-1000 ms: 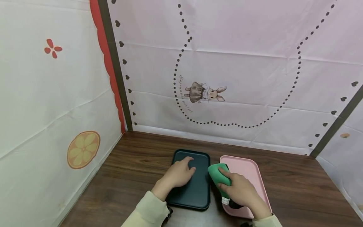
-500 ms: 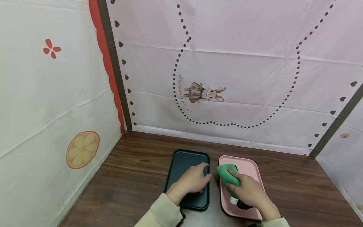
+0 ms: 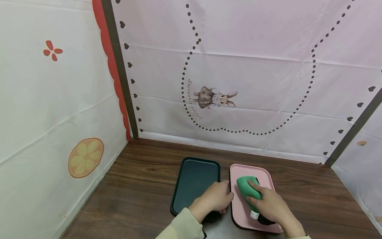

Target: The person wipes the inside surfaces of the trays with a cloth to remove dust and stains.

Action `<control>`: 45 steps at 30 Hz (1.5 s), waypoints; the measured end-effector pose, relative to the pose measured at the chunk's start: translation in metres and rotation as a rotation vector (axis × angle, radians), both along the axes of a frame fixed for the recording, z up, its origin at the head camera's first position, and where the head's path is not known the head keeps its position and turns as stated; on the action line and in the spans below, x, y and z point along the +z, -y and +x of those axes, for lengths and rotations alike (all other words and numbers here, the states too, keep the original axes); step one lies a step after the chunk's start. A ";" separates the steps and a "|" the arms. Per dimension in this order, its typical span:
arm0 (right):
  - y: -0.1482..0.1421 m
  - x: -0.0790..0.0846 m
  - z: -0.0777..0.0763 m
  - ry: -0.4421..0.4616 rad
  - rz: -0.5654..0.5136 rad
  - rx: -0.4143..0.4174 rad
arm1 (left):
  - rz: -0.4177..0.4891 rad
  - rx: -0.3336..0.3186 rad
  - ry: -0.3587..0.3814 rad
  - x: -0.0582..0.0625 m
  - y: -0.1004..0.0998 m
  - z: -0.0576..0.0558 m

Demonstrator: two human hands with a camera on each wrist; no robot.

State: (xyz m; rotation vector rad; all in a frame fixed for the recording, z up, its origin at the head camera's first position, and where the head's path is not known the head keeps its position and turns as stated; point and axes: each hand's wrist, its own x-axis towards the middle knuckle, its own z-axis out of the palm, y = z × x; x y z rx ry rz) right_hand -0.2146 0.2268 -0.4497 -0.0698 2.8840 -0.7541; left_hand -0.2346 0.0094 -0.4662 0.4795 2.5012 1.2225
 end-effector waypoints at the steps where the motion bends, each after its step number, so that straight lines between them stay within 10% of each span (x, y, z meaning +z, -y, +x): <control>1: -0.001 -0.001 0.000 0.002 0.000 -0.001 | 0.000 0.000 -0.002 -0.001 -0.002 0.000; 45: -0.008 -0.009 -0.007 0.039 0.139 0.025 | -0.216 -0.011 0.118 -0.014 -0.034 0.002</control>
